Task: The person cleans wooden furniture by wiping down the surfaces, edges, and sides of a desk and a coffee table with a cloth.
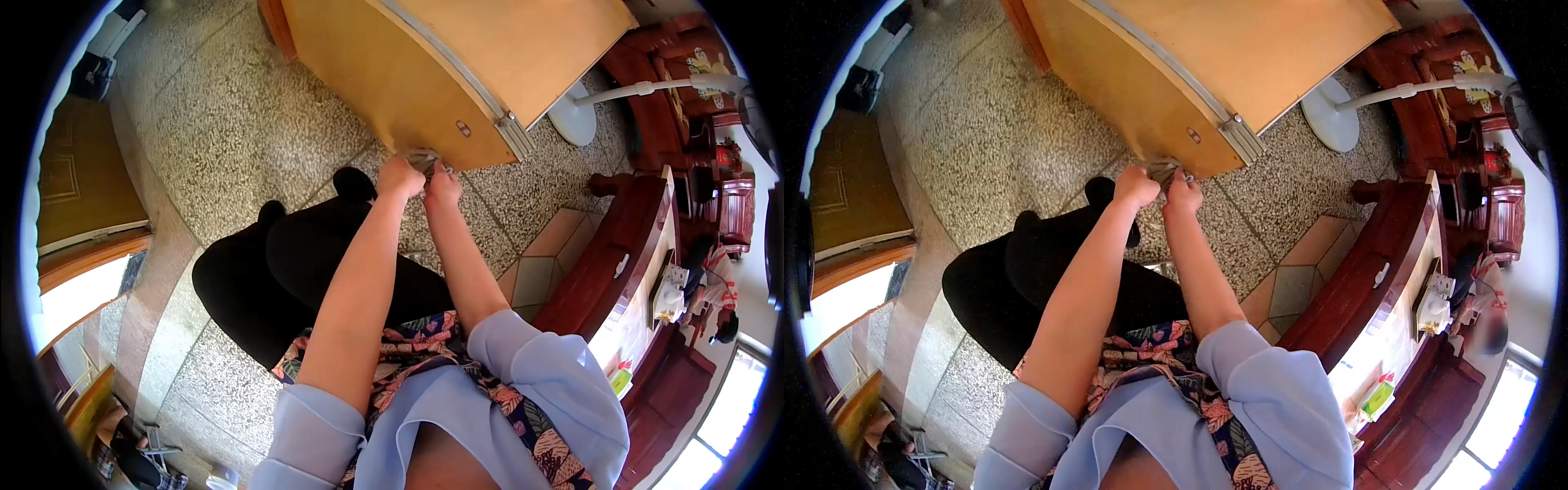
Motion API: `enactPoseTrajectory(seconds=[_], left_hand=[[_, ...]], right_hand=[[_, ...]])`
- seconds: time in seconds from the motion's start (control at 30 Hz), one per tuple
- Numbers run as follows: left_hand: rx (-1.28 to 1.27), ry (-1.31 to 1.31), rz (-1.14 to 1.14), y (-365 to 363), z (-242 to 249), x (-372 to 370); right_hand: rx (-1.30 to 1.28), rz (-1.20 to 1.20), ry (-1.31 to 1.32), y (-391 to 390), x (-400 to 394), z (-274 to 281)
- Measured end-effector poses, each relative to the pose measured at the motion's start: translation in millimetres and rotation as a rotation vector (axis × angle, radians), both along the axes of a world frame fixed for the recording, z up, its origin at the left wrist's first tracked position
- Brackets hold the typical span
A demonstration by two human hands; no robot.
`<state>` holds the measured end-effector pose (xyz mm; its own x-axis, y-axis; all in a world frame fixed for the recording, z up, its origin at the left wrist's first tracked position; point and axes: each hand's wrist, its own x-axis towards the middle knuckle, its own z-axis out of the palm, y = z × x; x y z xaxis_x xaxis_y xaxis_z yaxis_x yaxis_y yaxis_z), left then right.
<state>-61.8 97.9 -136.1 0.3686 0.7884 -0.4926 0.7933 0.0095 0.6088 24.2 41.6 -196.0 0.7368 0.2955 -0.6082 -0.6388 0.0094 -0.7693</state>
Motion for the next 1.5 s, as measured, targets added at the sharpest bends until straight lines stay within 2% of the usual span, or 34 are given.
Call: enactPoseTrajectory(seconds=[0.07, 0.17, 0.2, 0.3, 0.4, 0.5, 0.53, 0.63, 0.67, 0.77, 0.8, 0.83, 0.87, 0.9, 0.93, 1.0, 1.03, 1.07, 1.1, 1.13, 1.17, 1.2, 1.27, 1.3, 1.33, 1.37, 1.4, 1.43, 1.5], left_hand=[[-0.173, 0.013, -0.007, 5, 15, -3], [-0.221, 0.022, -0.038, 4, 11, 1], [-0.189, 0.017, -0.016, 4, 4, 4], [-0.119, 0.006, 0.033, -2, -11, 7], [-0.079, 0.013, 0.029, 2, -1, 1], [-0.081, 0.022, -0.005, -4, -6, 4], [-0.076, 0.031, -0.01, -3, -10, 7], [-0.078, 0.053, -0.018, 0, -4, 9], [-0.093, 0.054, 0.009, 0, -3, 8], [-0.085, 0.04, 0.011, 4, -4, 9], [-0.062, -0.079, -0.077, 5, -6, 7], [-0.117, -0.062, -0.057, 3, 29, 7], [-0.014, -0.079, -0.13, 1, -3, 11], [0.043, -0.059, -0.238, 4, -18, 13], [0.097, -0.11, -0.229, 2, -24, 13], [0.018, -0.036, -0.343, 0, 3, 14], [-0.005, -0.091, -0.352, -2, -14, 16], [-0.036, -0.126, -0.449, -5, 26, 15], [-0.035, -0.103, -0.469, -5, 1, 21], [-0.083, -0.183, -0.479, -6, -1, 25], [-0.079, -0.2, -0.518, -8, -1, 27], [-0.156, -0.231, -0.46, -10, -18, 31], [0.011, -0.171, -0.536, -24, 29, 27], [0.029, -0.17, -0.548, -23, 16, 29], [-0.072, -0.236, -0.517, -21, 15, 30], [-0.203, -0.268, -0.49, -25, 25, 32], [-0.166, -0.339, -0.508, -18, -15, 33], [-0.197, -0.403, -0.504, -20, 3, 26], [-0.243, -0.371, -0.528, -19, 30, 21]], right_hand=[[0.032, 0.052, 0.005, -6, -3, 36], [-0.21, 0.21, -0.076, -7, 3, 4], [-0.24, 0.106, -0.043, 0, 2, -3], [-0.069, -0.056, 0.066, 4, 9, -48], [0.024, 0.1, 0.083, -1, -1, 33], [-0.015, 0.189, 0.02, -5, 1, 15], [-0.082, 0.107, -0.011, -1, 6, -17], [-0.168, -0.014, 0.113, 8, 1, -4], [-0.054, -0.036, 0.05, 7, -3, 1], [0.053, 0.113, 0.103, 2, -3, 40], [-0.053, 0.292, -0.036, -7, 4, 10], [-0.289, 0.342, -0.097, -10, 4, 7], [-0.518, 0.382, -0.158, -7, 4, 6], [-0.475, 0.385, -0.144, -11, 13, -27], [-0.432, 0.388, -0.129, -16, 22, -60], [-0.189, 0.242, -0.088, -26, 19, -23], [-0.253, 0.298, -0.154, -34, 22, -16], [-0.179, 0.327, -0.162, -42, 22, 3], [-0.188, 0.353, -0.224, -48, 27, -3], [-0.168, 0.339, -0.223, -55, 28, 7], [-0.078, 0.294, -0.171, -61, 24, 29], [-0.078, 0.279, -0.146, -68, 19, 64], [-0.153, 0.346, -0.262, -79, 16, 76], [-0.146, 0.332, -0.219, -82, 14, 84], [-0.176, 0.341, -0.213, -83, 19, 65], [-0.325, 0.436, -0.336, -86, 32, 30], [-0.424, 0.467, -0.399, -97, 31, 57], [-0.528, 0.507, -0.456, -103, 24, 87], [-0.549, 0.55, -0.517, -108, 22, 102]])
